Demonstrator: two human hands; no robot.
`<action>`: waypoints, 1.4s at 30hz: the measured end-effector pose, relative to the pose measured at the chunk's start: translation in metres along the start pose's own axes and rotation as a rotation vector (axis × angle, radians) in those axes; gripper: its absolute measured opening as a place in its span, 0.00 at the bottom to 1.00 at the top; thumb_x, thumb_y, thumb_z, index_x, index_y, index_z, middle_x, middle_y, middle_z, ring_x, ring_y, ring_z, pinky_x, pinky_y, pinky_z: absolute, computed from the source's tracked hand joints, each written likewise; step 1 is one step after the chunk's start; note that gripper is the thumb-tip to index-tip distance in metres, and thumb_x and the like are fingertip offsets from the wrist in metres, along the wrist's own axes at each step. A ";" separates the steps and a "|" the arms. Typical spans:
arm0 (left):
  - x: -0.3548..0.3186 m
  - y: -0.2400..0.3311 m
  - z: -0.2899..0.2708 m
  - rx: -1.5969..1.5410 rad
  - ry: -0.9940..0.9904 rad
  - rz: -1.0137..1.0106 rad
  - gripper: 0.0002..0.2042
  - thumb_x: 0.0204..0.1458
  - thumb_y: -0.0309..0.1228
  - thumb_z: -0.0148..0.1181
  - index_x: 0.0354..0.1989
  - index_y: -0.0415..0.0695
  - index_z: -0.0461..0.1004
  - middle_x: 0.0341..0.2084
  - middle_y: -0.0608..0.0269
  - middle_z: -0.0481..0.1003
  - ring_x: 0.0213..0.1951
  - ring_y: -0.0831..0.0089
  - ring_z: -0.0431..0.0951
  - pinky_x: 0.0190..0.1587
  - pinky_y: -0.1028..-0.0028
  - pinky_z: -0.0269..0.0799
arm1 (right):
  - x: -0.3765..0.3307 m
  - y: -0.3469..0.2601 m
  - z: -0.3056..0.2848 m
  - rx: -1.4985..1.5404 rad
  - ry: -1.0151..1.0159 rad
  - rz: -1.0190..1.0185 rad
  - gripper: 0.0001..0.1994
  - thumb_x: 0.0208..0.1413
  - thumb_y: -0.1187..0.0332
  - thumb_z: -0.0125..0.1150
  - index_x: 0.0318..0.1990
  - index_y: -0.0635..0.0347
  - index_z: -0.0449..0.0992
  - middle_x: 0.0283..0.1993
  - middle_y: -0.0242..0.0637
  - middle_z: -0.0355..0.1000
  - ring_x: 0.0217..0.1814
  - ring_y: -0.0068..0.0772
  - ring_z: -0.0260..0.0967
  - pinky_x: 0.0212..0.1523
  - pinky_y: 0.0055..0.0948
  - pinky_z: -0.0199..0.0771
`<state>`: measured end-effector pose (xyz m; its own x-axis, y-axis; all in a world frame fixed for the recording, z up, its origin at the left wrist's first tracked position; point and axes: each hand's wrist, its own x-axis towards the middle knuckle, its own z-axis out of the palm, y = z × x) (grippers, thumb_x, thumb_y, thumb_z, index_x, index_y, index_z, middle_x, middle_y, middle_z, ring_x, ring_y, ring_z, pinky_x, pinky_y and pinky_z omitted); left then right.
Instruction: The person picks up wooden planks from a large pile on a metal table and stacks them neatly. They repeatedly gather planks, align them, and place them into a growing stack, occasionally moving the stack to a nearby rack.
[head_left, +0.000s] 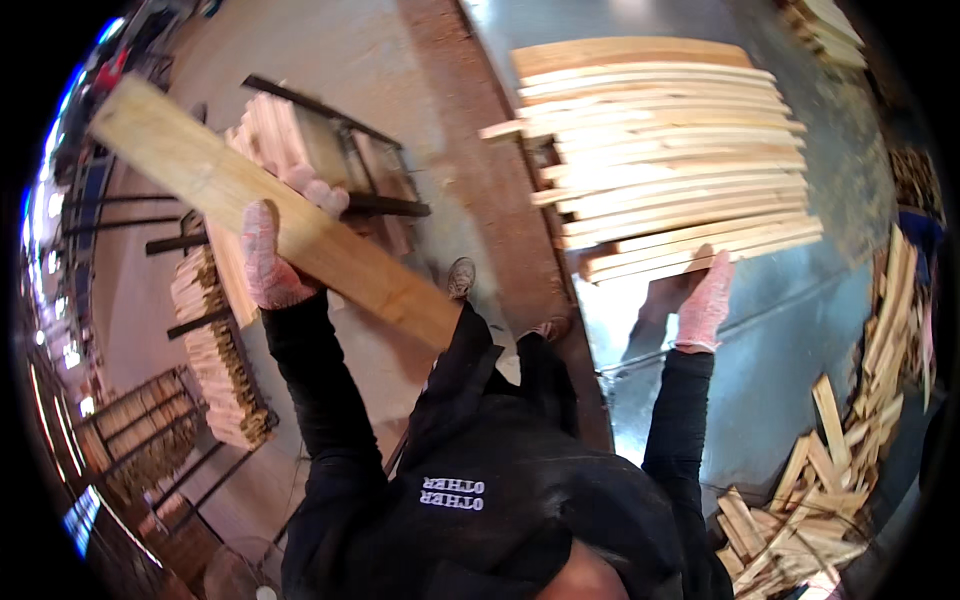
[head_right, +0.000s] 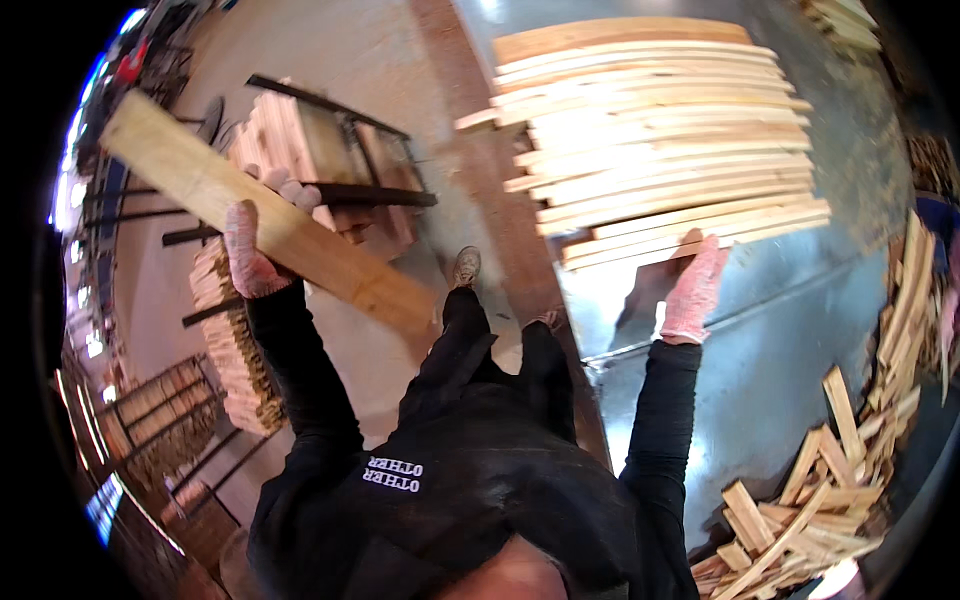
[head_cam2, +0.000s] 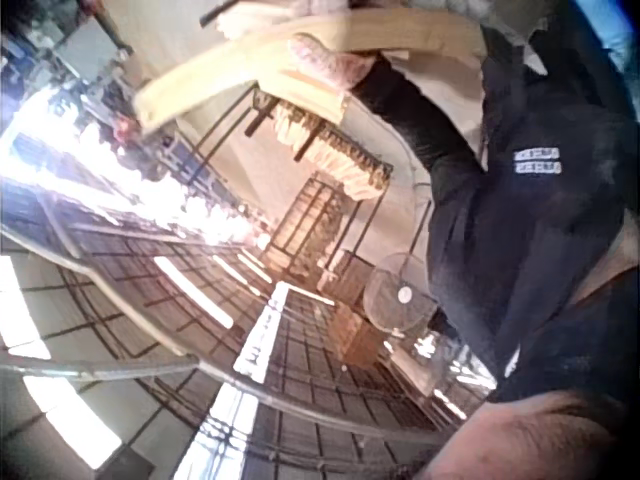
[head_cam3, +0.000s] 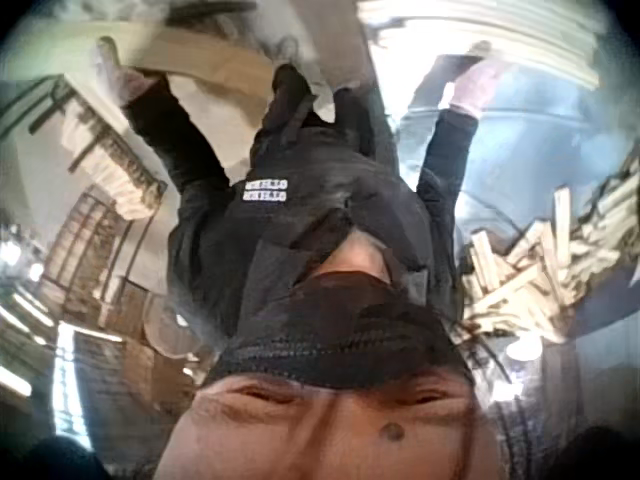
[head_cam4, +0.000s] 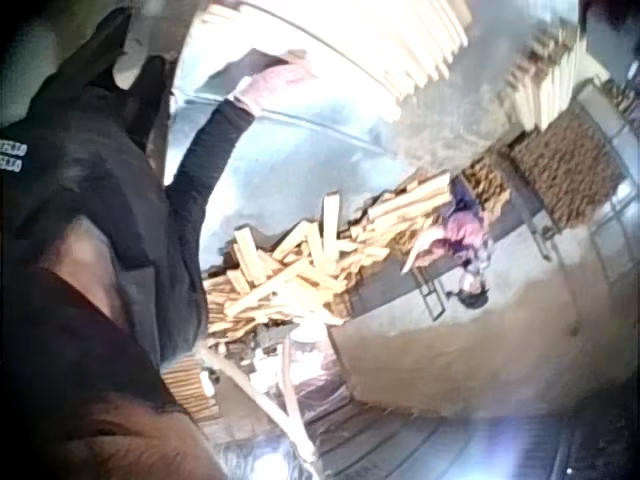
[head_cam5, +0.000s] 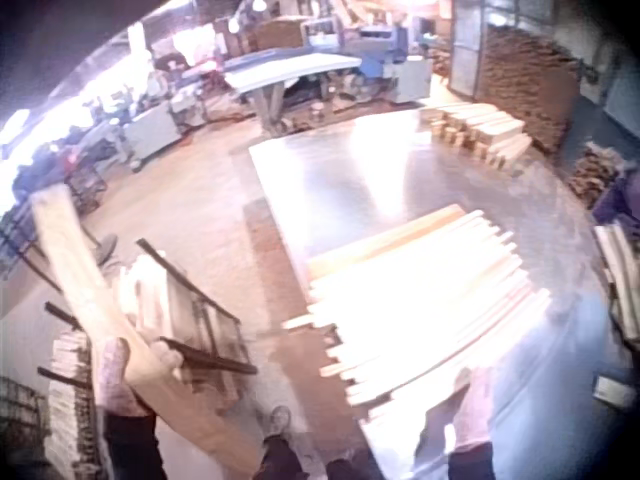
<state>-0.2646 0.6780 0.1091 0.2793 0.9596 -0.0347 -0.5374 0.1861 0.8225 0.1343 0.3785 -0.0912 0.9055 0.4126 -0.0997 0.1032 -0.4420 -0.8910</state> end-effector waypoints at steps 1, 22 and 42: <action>-0.010 0.012 -0.021 -0.007 -0.038 -0.104 0.29 0.52 0.41 0.60 0.59 0.40 0.60 0.47 0.49 0.70 0.48 0.57 0.71 0.53 0.55 0.68 | 0.005 0.007 0.007 -0.396 -0.038 -0.358 0.25 0.66 0.59 0.48 0.64 0.66 0.60 0.63 0.47 0.64 0.63 0.41 0.61 0.64 0.36 0.59; 0.115 0.040 -0.646 0.863 0.743 -0.410 0.41 0.46 0.40 0.70 0.65 0.33 0.56 0.57 0.40 0.67 0.61 0.54 0.66 0.63 0.66 0.60 | -0.104 -0.077 0.082 -1.212 -0.105 0.186 0.29 0.65 0.58 0.43 0.65 0.73 0.58 0.64 0.58 0.63 0.65 0.54 0.61 0.65 0.34 0.58; 0.155 0.096 -0.620 0.613 0.402 -0.683 0.32 0.45 0.39 0.72 0.57 0.38 0.65 0.43 0.56 0.75 0.45 0.69 0.76 0.49 0.70 0.74 | -0.124 -0.089 0.129 -1.448 -0.387 0.306 0.27 0.60 0.57 0.44 0.62 0.67 0.63 0.63 0.55 0.64 0.64 0.57 0.61 0.62 0.41 0.60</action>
<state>-0.7660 0.9756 -0.1697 0.0242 0.7087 -0.7051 0.1727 0.6917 0.7012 -0.0403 0.4692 -0.0567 0.8304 0.2385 -0.5036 0.4469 -0.8249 0.3462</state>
